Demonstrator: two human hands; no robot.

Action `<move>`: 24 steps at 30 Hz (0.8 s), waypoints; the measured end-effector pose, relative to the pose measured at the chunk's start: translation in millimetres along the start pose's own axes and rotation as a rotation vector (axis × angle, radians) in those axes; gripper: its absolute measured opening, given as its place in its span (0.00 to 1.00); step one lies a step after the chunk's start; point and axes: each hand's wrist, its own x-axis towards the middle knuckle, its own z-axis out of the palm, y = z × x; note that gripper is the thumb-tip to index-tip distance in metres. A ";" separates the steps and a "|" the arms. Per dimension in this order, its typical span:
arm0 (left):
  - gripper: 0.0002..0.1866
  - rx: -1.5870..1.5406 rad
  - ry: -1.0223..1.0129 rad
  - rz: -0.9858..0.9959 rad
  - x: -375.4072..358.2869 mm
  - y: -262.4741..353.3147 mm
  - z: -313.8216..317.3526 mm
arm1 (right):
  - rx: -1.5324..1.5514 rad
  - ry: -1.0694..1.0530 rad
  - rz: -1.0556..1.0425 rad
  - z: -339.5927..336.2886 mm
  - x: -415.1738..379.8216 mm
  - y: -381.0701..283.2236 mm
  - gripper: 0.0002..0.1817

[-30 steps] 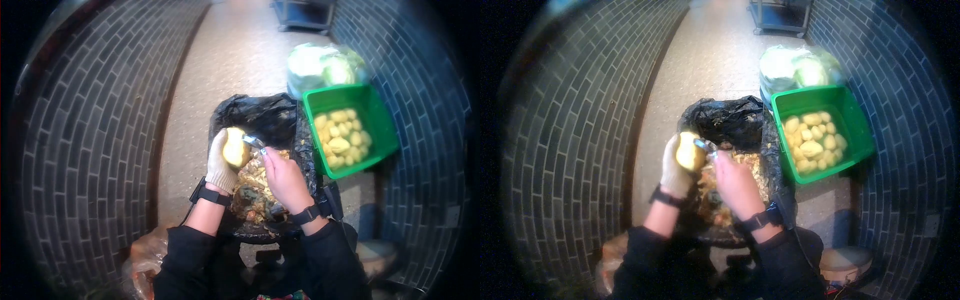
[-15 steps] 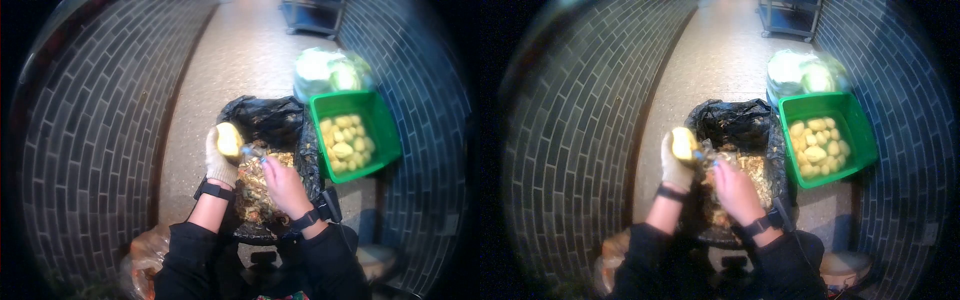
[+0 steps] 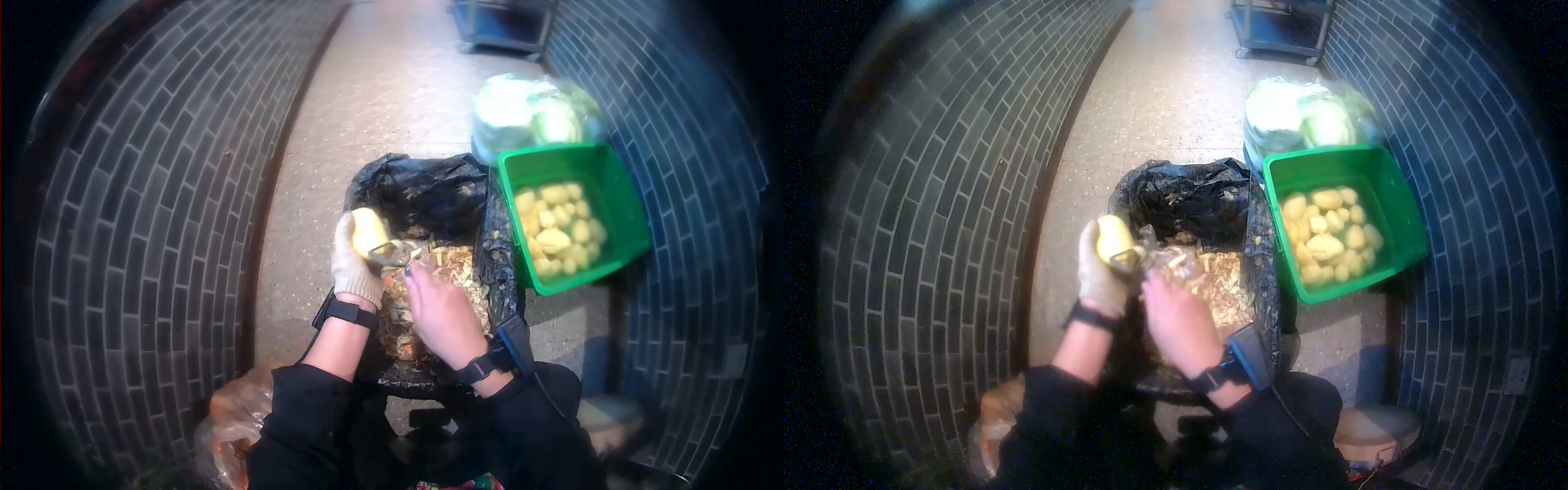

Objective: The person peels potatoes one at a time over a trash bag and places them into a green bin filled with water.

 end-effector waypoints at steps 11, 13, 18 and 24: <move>0.29 -0.132 -0.065 -0.095 -25.0 26.2 20.9 | 0.196 0.042 0.086 -20.2 11.6 13.9 0.12; 0.29 -0.091 -0.077 -0.125 -33.6 20.6 30.0 | 0.210 0.064 0.093 -25.4 17.5 24.6 0.12; 0.28 0.130 -0.229 -0.194 -44.2 14.0 36.3 | 0.232 0.081 0.080 -33.1 24.5 30.5 0.12; 0.24 0.297 -0.304 -0.156 -55.1 11.9 40.5 | 0.178 0.058 0.111 -38.3 25.8 26.9 0.11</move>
